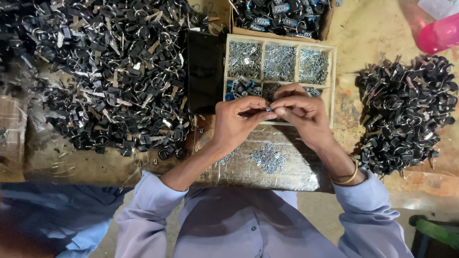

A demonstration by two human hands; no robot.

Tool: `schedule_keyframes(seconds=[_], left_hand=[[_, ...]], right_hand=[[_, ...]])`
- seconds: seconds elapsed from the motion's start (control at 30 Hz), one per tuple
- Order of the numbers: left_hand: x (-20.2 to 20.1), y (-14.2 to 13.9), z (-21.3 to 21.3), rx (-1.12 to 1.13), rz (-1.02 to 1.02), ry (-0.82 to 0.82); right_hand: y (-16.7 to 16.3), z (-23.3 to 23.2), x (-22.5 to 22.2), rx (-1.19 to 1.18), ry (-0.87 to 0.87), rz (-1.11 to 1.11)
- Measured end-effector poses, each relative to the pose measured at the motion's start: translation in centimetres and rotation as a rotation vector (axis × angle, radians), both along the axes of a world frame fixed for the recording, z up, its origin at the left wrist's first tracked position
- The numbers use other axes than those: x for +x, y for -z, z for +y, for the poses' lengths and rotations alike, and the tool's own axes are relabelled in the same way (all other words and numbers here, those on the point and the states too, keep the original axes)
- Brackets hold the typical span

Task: The person assembles padlock cylinder cores at a workbench. They pick a lock body from a pile, hold it in one hand, and insert small metal pins and springs into it by hand, then place the assembled unit into a compartmented box among piles of keys and parts.

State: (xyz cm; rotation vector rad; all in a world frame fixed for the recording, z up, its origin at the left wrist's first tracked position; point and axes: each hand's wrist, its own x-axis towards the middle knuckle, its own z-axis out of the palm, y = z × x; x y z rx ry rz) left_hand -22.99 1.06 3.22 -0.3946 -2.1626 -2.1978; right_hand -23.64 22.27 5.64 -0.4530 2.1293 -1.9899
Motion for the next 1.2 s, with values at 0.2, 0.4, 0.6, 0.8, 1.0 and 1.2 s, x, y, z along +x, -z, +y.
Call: schedule_keyframes(seconds=[0.2, 0.4, 0.6, 0.8, 1.0, 1.2], left_hand=[[0.1, -0.1, -0.1, 0.012, -0.014, 0.022], [-0.1, 0.1, 0.0, 0.013, 0.001, 0.042], [0.2, 0.2, -0.2, 0.089, -0.066, 0.043], [0.2, 0.0, -0.3, 0.077, -0.028, 0.015], [0.1, -0.4, -0.4, -0.011, -0.031, 0.008], [0.1, -0.5, -0.4, -0.082, -0.007, -0.011]], right_hand=[[-0.8, -0.6, 0.0, 0.132, -0.03, 0.029], [-2.0, -0.2, -0.3, 0.214, -0.097, 0.11], [-2.8, 0.7, -1.0, 0.652, 0.125, 0.356], [-2.1, 0.3, -1.0, 0.869, 0.071, 0.566], [-2.4, 0.6, -0.8, 0.75, 0.141, 0.452], [-1.6, -0.4, -0.3, 0.321, 0.045, 0.223]])
